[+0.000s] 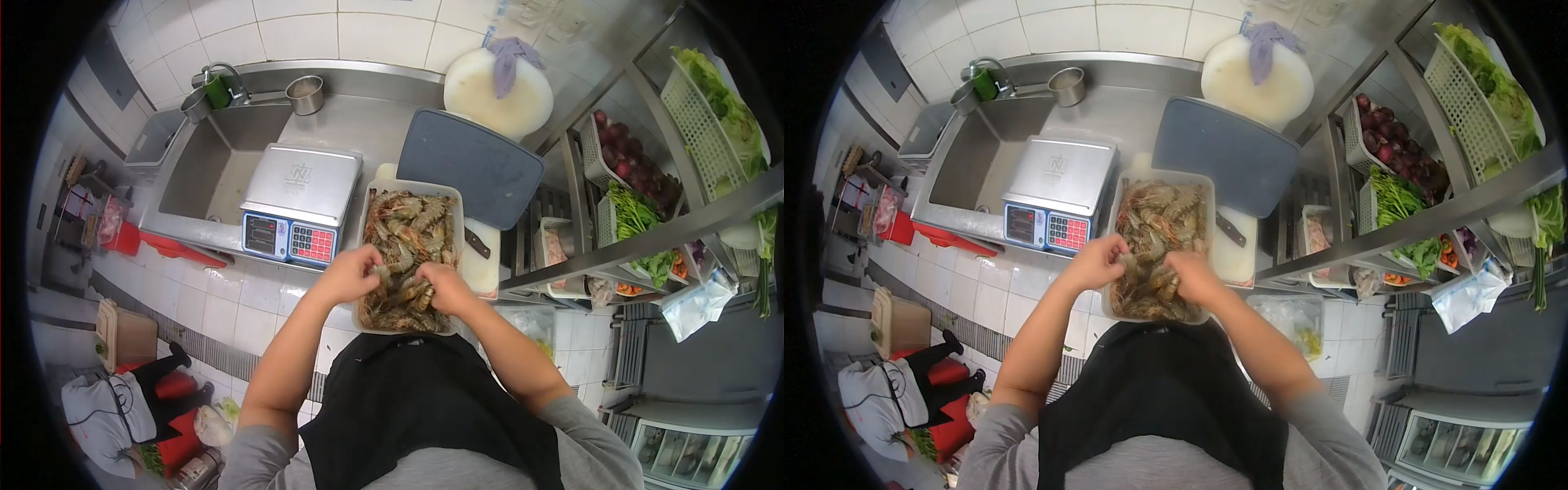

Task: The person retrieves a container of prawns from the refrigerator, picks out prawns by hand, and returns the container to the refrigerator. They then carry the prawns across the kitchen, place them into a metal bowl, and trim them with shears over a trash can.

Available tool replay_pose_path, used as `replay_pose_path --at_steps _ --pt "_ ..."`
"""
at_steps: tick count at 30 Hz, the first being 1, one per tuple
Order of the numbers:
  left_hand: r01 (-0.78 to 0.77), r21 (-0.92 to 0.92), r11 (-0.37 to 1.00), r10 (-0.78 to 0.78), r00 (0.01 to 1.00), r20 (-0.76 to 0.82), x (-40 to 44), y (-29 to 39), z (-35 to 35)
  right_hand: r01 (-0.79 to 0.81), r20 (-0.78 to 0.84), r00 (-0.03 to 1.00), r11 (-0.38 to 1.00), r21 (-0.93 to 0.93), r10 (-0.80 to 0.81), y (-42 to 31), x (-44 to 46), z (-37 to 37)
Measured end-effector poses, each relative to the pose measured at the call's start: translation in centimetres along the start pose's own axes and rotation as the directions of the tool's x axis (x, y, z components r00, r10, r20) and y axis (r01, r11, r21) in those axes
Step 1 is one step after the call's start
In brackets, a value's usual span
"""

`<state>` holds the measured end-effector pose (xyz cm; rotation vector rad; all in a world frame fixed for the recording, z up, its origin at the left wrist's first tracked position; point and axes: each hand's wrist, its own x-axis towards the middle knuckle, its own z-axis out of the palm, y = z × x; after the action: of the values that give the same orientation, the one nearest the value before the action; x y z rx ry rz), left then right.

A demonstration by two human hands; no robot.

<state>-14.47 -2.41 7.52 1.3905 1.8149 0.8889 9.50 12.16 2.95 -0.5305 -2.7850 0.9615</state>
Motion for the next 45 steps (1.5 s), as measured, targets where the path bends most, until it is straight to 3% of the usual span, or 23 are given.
replay_pose_path --at_steps 1,2,4,11,13,17,19,23,25,37,40,43,45 --pt "0.003 -0.002 1.000 -0.003 1.000 0.001 0.1 -0.9 0.1 -0.090 -0.044 0.994 0.985 0.147 0.097 0.4 -0.6 0.1" --pt "0.011 -0.156 0.988 -0.025 0.996 -0.086 0.4 -2.5 0.4 -0.091 -0.041 0.994 0.985 0.148 0.098 0.8 -1.1 0.1" --pt "-0.004 -0.373 0.928 -0.076 0.977 -0.198 0.8 -3.9 0.9 -0.036 -0.202 0.971 0.916 0.399 0.126 1.2 -2.0 -0.1" --pt "0.032 -0.458 0.888 -0.150 0.963 -0.223 1.0 -2.7 2.5 -0.115 -0.173 0.941 0.754 0.646 0.291 0.3 -3.0 -1.7" --pt "-0.009 -0.518 0.855 -0.129 0.965 -0.229 1.5 -2.7 3.2 -0.194 0.012 0.951 0.568 0.800 0.308 0.5 -3.1 -1.6" --pt "0.044 -0.409 0.912 -0.149 0.962 -0.228 1.9 -2.7 3.8 -0.223 0.049 0.918 0.411 0.884 0.392 0.2 -3.3 -1.6" --pt "0.032 -0.448 0.893 -0.145 0.965 -0.219 1.8 -2.6 4.0 -0.215 0.125 0.897 0.172 0.961 0.424 0.5 -3.4 -1.6" --pt "0.000 -0.524 0.852 -0.128 0.970 -0.208 1.4 -3.1 5.1 -0.211 0.113 0.876 0.162 0.964 0.468 -0.4 -3.3 -1.9" --pt "-0.027 -0.545 0.838 -0.091 0.978 -0.188 1.0 -2.5 5.1 -0.204 -0.005 0.923 0.499 0.842 0.385 -0.6 -3.3 -2.0" --pt "-0.019 -0.575 0.818 -0.066 0.990 -0.127 -0.3 -2.8 6.6 -0.162 -0.074 0.938 0.620 0.767 0.337 0.7 -3.3 0.6" --pt "-0.029 -0.589 0.808 -0.069 0.987 -0.142 -0.2 -3.1 6.6 -0.187 -0.018 0.933 0.525 0.831 0.360 0.4 -3.3 0.2" --pt "-0.015 -0.605 0.796 -0.085 0.987 -0.136 -0.2 -3.1 6.3 -0.162 -0.090 0.926 0.601 0.782 0.367 1.4 -3.3 0.7" --pt "-0.025 -0.616 0.788 -0.080 0.987 -0.141 -0.2 -3.1 6.4 -0.162 -0.081 0.921 0.564 0.810 0.381 1.5 -3.5 0.7"
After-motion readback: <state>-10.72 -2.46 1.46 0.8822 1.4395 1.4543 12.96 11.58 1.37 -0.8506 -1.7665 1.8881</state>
